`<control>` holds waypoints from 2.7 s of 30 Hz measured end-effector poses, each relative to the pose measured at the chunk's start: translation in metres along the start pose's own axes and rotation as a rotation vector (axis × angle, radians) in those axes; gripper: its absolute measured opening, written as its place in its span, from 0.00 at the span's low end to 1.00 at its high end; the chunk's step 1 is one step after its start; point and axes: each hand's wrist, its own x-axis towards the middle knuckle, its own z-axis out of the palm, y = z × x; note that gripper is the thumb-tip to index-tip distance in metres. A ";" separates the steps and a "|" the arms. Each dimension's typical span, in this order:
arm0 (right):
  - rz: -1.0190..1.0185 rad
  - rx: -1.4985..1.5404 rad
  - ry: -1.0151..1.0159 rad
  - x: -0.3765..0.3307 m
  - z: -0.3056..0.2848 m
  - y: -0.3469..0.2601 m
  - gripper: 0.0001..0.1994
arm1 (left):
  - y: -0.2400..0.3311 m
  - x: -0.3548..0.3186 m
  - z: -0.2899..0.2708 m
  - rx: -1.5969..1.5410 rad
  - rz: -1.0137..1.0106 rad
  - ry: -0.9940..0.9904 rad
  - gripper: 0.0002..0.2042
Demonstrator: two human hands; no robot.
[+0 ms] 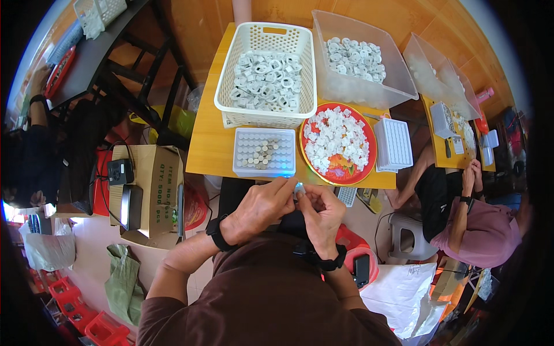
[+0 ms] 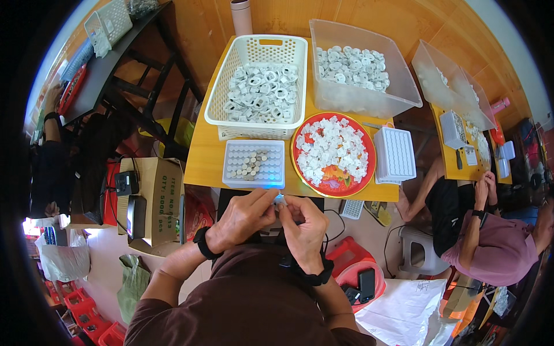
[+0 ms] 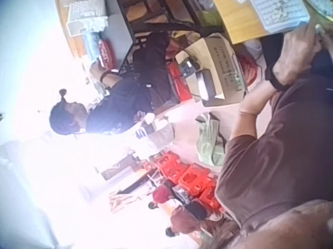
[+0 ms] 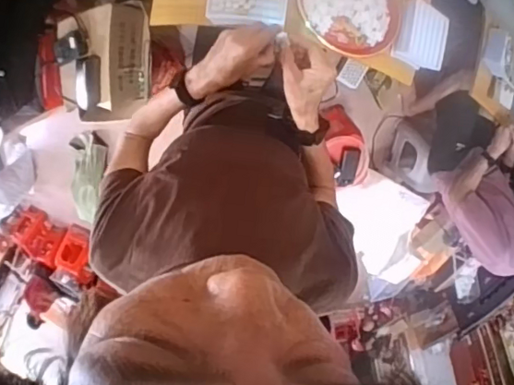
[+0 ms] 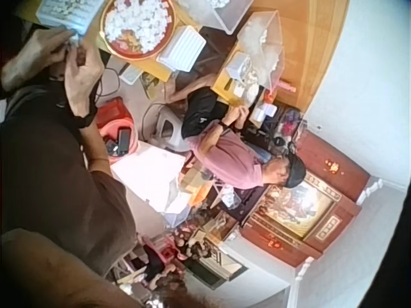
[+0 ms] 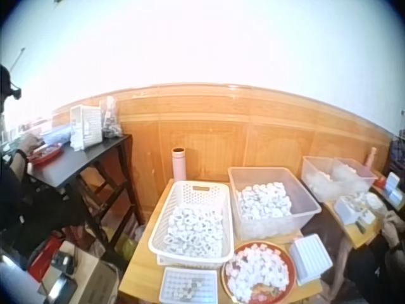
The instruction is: The person picks up a white plastic base and a small metal disc, then presses the disc into the base by hand. They then add a white plastic cover from a tray, snap the components together, and place the assembled unit into a white plastic grid.
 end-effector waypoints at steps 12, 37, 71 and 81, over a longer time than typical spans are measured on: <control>0.076 0.094 0.002 -0.002 0.001 -0.004 0.07 | -0.004 0.000 -0.004 0.014 0.065 0.005 0.17; -0.497 -0.192 0.116 0.000 0.013 -0.022 0.08 | 0.005 0.002 0.002 -1.381 -0.541 0.215 0.07; -0.446 -0.864 -0.796 0.234 0.072 -0.013 0.13 | -0.052 -0.075 -0.041 -1.215 -0.691 0.249 0.10; -0.074 -0.830 -1.230 0.243 0.085 0.013 0.23 | -0.054 -0.080 -0.040 -1.225 -0.675 0.231 0.10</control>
